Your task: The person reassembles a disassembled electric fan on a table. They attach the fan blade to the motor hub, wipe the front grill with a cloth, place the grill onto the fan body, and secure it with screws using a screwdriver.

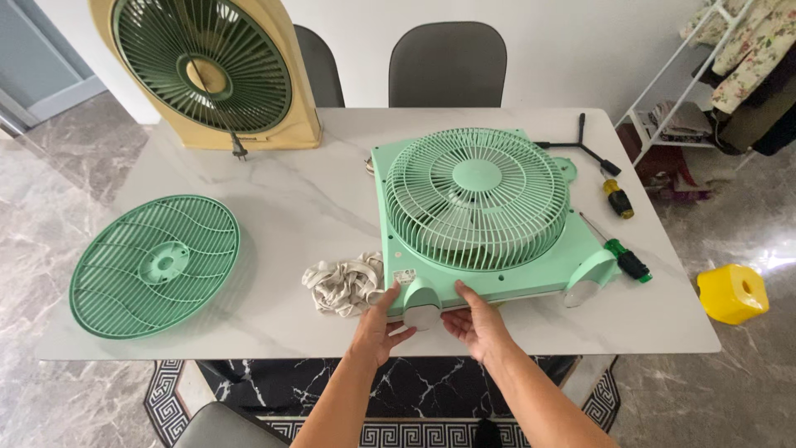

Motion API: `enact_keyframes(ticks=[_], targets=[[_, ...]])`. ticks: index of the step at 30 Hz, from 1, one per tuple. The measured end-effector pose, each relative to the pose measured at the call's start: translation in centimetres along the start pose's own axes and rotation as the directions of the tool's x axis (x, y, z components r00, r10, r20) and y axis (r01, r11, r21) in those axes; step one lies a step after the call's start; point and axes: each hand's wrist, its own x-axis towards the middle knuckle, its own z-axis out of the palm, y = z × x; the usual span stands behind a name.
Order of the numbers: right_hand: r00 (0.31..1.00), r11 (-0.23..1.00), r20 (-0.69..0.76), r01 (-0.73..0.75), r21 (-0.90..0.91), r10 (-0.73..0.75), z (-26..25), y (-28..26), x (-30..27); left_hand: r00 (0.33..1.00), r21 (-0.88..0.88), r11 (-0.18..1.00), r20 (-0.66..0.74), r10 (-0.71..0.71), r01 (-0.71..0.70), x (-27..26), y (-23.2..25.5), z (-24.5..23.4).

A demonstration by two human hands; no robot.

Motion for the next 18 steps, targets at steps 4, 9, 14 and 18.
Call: enact_keyframes(ticks=[4, 9, 14, 18], targets=[[0.998, 0.996, 0.059, 0.025, 0.08, -0.03, 0.2, 0.1, -0.1, 1.0, 0.025, 0.999, 0.0, 0.02, -0.02, 1.1, -0.7, -0.7], [0.996, 0.992, 0.057, 0.064, 0.105, -0.07, 0.3, 0.8, 0.0, 0.999, 0.04, 0.999, -0.033, 0.037, -0.036, 1.7, -1.2, -0.9], [0.996, 0.993, 0.053, 0.066, 0.097, -0.071, 0.1, 0.9, 0.1, 0.999, 0.055, 0.998, 0.033, 0.019, -0.021, 1.6, -1.1, -1.5], [0.995, 0.994, 0.056, 0.083, 0.077, -0.087, 0.4, 1.1, -0.1, 0.993, 0.037, 0.999, 0.113, -0.024, 0.019, 1.6, -0.4, -2.8]])
